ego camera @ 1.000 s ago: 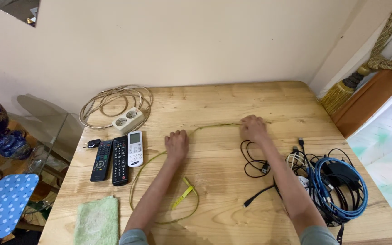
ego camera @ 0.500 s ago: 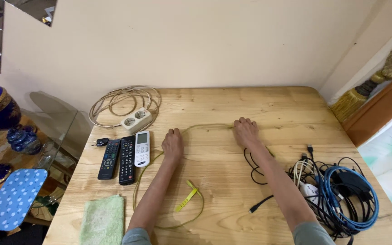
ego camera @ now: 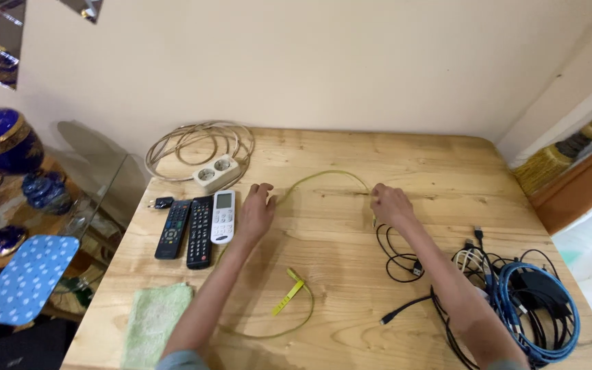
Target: The recorder coils a long yellow cable into a neat loop on a wooden desk.
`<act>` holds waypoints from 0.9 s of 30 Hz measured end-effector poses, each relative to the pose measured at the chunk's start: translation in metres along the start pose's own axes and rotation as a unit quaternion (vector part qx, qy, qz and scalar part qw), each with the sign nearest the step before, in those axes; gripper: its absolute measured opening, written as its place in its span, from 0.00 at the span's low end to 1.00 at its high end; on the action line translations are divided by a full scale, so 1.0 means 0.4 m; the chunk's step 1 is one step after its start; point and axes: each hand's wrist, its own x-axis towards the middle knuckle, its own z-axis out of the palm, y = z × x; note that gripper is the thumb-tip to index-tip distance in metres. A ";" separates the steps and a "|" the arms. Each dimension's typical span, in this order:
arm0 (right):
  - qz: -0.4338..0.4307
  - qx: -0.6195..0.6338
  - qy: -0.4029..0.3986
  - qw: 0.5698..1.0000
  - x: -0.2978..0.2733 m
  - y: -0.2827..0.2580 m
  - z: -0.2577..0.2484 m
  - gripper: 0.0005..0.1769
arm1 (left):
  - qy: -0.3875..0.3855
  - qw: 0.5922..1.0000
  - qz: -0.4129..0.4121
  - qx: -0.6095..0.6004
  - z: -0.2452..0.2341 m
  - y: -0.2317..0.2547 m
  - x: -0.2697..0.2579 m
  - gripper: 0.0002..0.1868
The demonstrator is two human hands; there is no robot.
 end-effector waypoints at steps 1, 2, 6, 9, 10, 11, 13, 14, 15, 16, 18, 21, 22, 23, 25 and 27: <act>-0.004 -0.001 -0.004 1.000 -0.036 0.001 0.007 0.15 | 0.001 1.000 -0.005 0.002 -0.049 0.024 -0.017 0.13; -0.046 -0.022 -0.028 0.998 -0.071 -0.001 0.014 0.20 | -0.027 0.999 -0.032 -0.014 -0.102 0.049 -0.032 0.11; -0.105 -0.060 -0.185 0.975 -0.211 -0.010 0.052 0.18 | -0.102 0.990 -0.094 0.037 -0.284 0.108 -0.142 0.10; -0.108 -0.025 -0.269 0.957 -0.334 -0.114 -0.034 0.15 | -0.103 0.985 -0.113 0.075 -0.367 0.119 -0.267 0.10; -0.111 -0.027 -0.271 0.956 -0.329 -0.133 -0.028 0.15 | -0.101 0.985 -0.116 0.076 -0.384 0.132 -0.299 0.10; -0.104 -0.024 -0.268 0.957 -0.325 -0.151 -0.022 0.15 | -0.136 0.971 -0.178 0.087 -0.399 0.146 -0.331 0.11; -0.100 -0.022 -0.267 0.958 -0.300 -0.183 0.004 0.15 | -0.169 0.951 -0.241 0.098 -0.420 0.178 -0.389 0.12; -0.147 0.003 -0.187 0.971 -0.278 -0.194 0.025 0.16 | -0.170 0.952 -0.244 0.075 -0.423 0.197 -0.417 0.10; -0.193 0.028 -0.105 0.975 -0.257 -0.205 0.044 0.17 | -0.171 0.952 -0.247 0.052 -0.425 0.218 -0.445 0.08; -0.196 0.029 -0.107 0.974 -0.206 -0.200 0.107 0.17 | -0.170 0.952 -0.249 0.054 -0.422 0.232 -0.459 0.08; -0.389 -0.021 0.089 0.917 -0.106 -0.191 0.233 0.17 | -0.213 0.940 -0.264 0.021 -0.413 0.262 -0.489 0.12; -0.300 -0.005 0.003 0.954 -0.088 -0.317 0.248 0.21 | -0.187 0.973 -0.135 -0.013 -0.369 0.235 -0.554 0.07; -0.304 -0.004 0.002 0.953 -0.070 -0.318 0.273 0.21 | -0.185 0.973 -0.137 -0.011 -0.370 0.242 -0.553 0.07; -0.300 -0.056 0.004 0.952 -0.051 -0.318 0.298 0.17 | -0.205 0.969 -0.134 -0.010 -0.370 0.249 -0.551 0.07; -0.292 -0.106 0.010 0.950 -0.002 -0.277 0.343 0.15 | -0.227 0.966 -0.127 -0.009 -0.363 0.243 -0.540 0.07; -0.316 -0.173 0.107 0.927 0.047 -0.185 0.387 0.20 | -0.260 0.959 -0.116 0.001 -0.345 0.224 -0.537 0.04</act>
